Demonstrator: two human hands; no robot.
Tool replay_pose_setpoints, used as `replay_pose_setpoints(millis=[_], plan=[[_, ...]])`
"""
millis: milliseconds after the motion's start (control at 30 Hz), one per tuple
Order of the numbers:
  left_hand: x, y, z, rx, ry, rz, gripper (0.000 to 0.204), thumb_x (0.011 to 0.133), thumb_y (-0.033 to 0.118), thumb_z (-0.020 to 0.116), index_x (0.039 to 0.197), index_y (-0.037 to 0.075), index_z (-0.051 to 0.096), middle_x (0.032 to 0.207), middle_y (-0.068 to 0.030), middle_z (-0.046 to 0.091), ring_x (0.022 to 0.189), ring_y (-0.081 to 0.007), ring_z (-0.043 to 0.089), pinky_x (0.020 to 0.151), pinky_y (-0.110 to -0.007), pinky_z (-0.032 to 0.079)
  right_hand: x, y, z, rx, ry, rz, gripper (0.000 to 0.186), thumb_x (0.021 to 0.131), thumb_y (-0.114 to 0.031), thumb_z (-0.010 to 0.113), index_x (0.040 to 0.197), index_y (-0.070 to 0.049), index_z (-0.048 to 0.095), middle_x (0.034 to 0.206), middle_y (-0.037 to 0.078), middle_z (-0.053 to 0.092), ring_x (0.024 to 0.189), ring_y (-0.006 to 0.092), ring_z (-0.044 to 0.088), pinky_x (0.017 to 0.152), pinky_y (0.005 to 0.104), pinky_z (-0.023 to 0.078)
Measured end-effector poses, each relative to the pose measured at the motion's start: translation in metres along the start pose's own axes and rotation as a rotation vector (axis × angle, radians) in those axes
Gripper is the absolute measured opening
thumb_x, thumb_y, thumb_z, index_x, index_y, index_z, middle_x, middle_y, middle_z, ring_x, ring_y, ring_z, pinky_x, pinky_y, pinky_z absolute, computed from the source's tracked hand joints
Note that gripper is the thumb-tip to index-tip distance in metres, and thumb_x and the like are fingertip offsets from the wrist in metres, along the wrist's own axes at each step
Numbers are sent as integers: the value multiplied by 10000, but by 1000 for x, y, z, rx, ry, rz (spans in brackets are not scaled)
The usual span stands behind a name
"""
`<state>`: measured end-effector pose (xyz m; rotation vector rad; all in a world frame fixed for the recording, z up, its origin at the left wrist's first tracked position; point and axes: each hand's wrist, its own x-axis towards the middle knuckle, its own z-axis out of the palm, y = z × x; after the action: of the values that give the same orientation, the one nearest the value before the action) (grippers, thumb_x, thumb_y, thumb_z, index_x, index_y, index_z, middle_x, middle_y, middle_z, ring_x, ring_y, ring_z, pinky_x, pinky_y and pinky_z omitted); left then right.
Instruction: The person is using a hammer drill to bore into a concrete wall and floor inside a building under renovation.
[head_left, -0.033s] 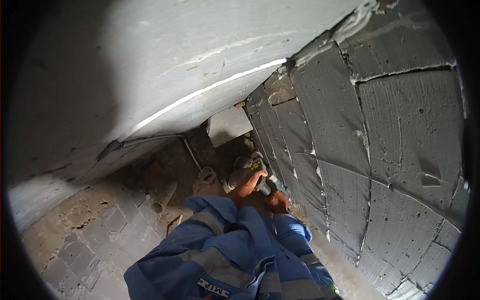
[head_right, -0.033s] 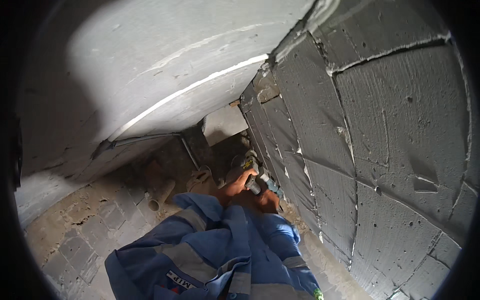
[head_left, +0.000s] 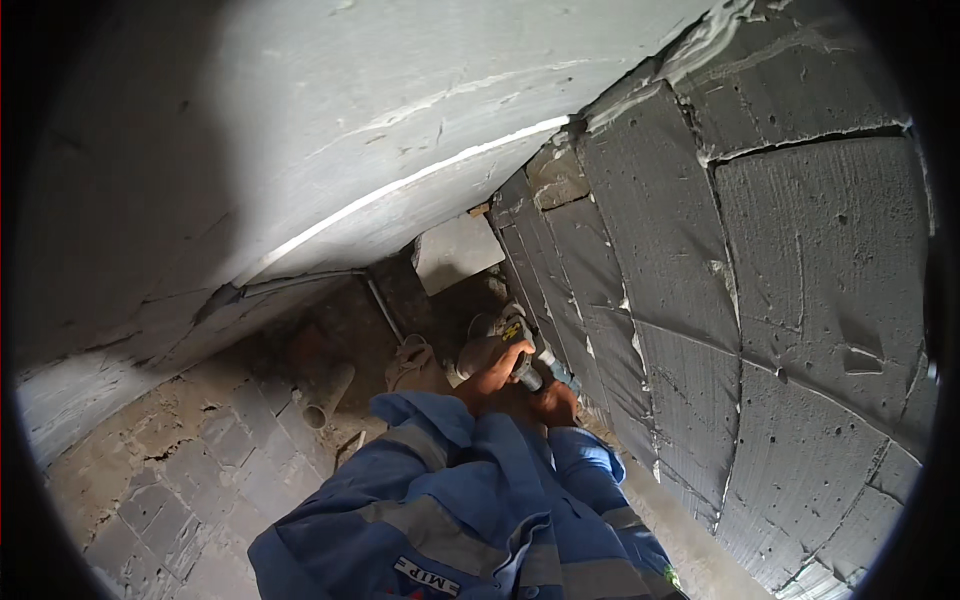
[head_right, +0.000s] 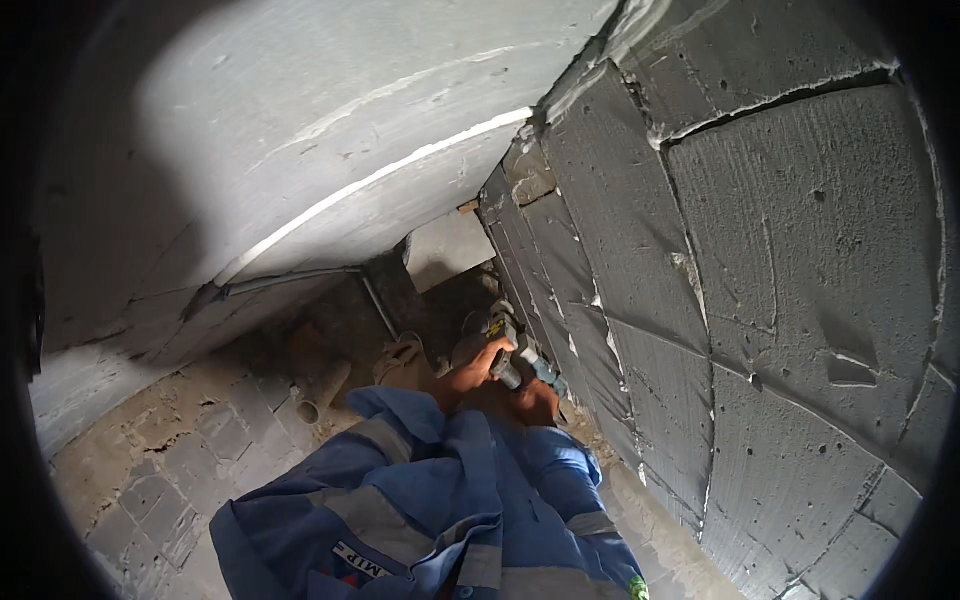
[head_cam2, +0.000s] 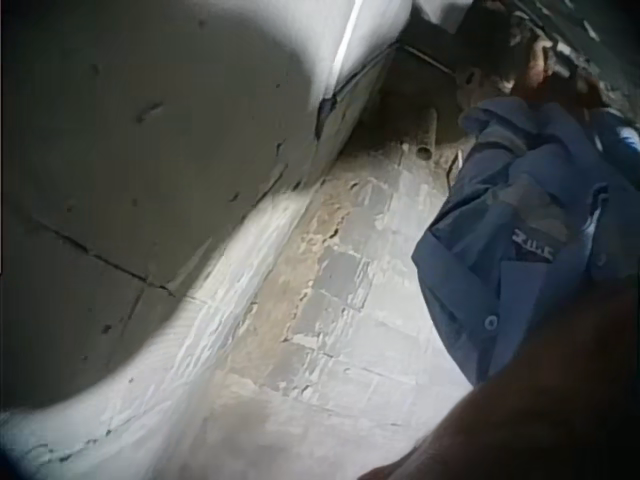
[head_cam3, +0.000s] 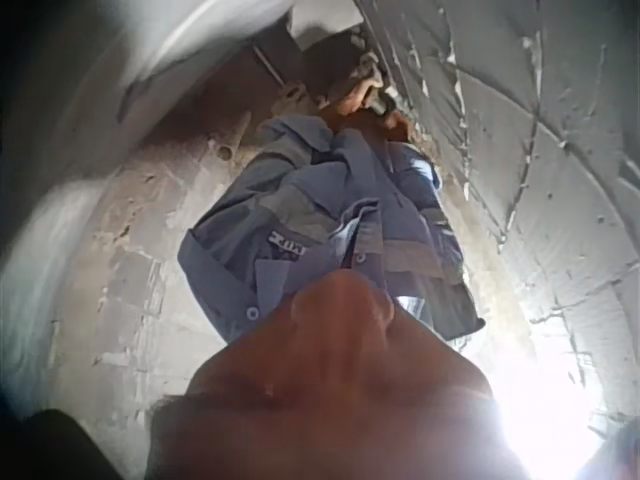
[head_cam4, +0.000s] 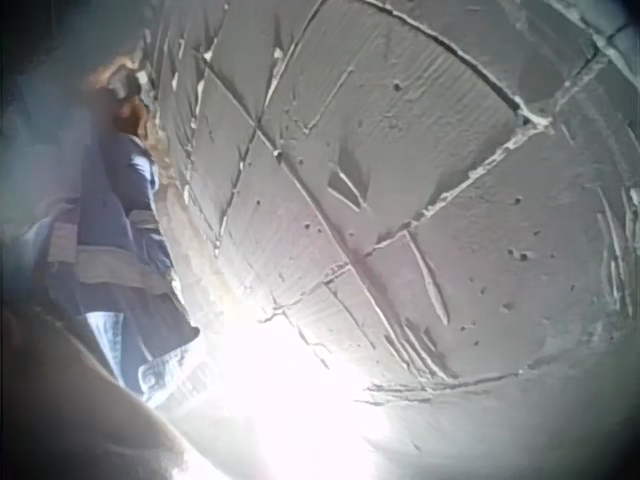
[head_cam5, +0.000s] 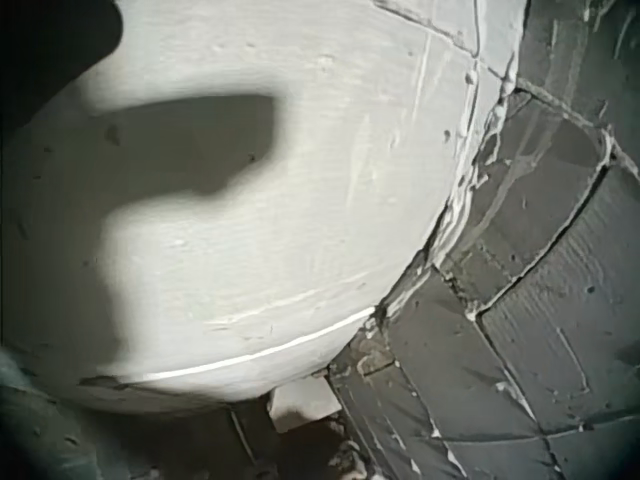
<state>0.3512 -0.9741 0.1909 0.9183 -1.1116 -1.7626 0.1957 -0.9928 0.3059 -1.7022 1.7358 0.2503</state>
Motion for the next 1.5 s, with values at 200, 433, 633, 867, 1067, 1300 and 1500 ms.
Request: replay_pose_setpoints(millis=[200,433,633,867,1067,1300,1500], plan=[[17,0,-4,384,215,254,439,918,183,535,1334,218,398,1074,-61,534,932,-176,530,769,-284,467,29,-1,-4,87,-63,35,666,744,-581,648,1311,-257,517,1115,164,652,1015,384,625,831,453,498],[22,-23,-3,192,109,69,433,932,166,534,1344,224,413,1232,-74,477,1038,-211,522,831,-323,473,33,9,-7,93,-76,33,611,772,-498,650,1323,-273,509,1135,167,642,1045,384,614,875,456,491],[-19,-16,22,46,51,93,446,952,120,473,1377,213,375,1267,-76,427,1079,-150,460,847,-309,457,-21,9,-10,5,-19,-53,645,724,-297,684,1337,-243,493,1044,189,674,966,411,636,819,465,516],[-23,-18,11,293,95,363,608,844,44,602,1388,177,367,1273,-101,419,1099,-177,454,867,-348,464,-22,7,17,-61,-95,52,648,713,-324,668,1334,-288,487,993,191,684,902,393,659,770,486,524],[-3,-68,-29,113,81,130,598,758,25,657,1301,148,439,1065,-90,519,917,-226,548,855,-325,444,17,5,42,-53,-156,110,487,761,-325,601,1240,-236,600,985,246,663,920,391,659,793,485,521],[4,-108,-34,64,97,7,782,659,-183,628,1326,174,432,1131,-102,504,989,-194,518,786,-265,473,31,-2,28,-42,-144,50,632,708,-301,658,1325,-297,518,970,191,681,897,379,665,749,469,530],[-28,-78,8,-165,-80,-112,706,832,-54,598,1421,203,306,1334,-64,337,1179,-207,401,824,-365,507,-20,16,11,-50,-57,-23,715,691,-265,676,1367,-318,452,1026,185,680,933,390,654,809,484,517]])
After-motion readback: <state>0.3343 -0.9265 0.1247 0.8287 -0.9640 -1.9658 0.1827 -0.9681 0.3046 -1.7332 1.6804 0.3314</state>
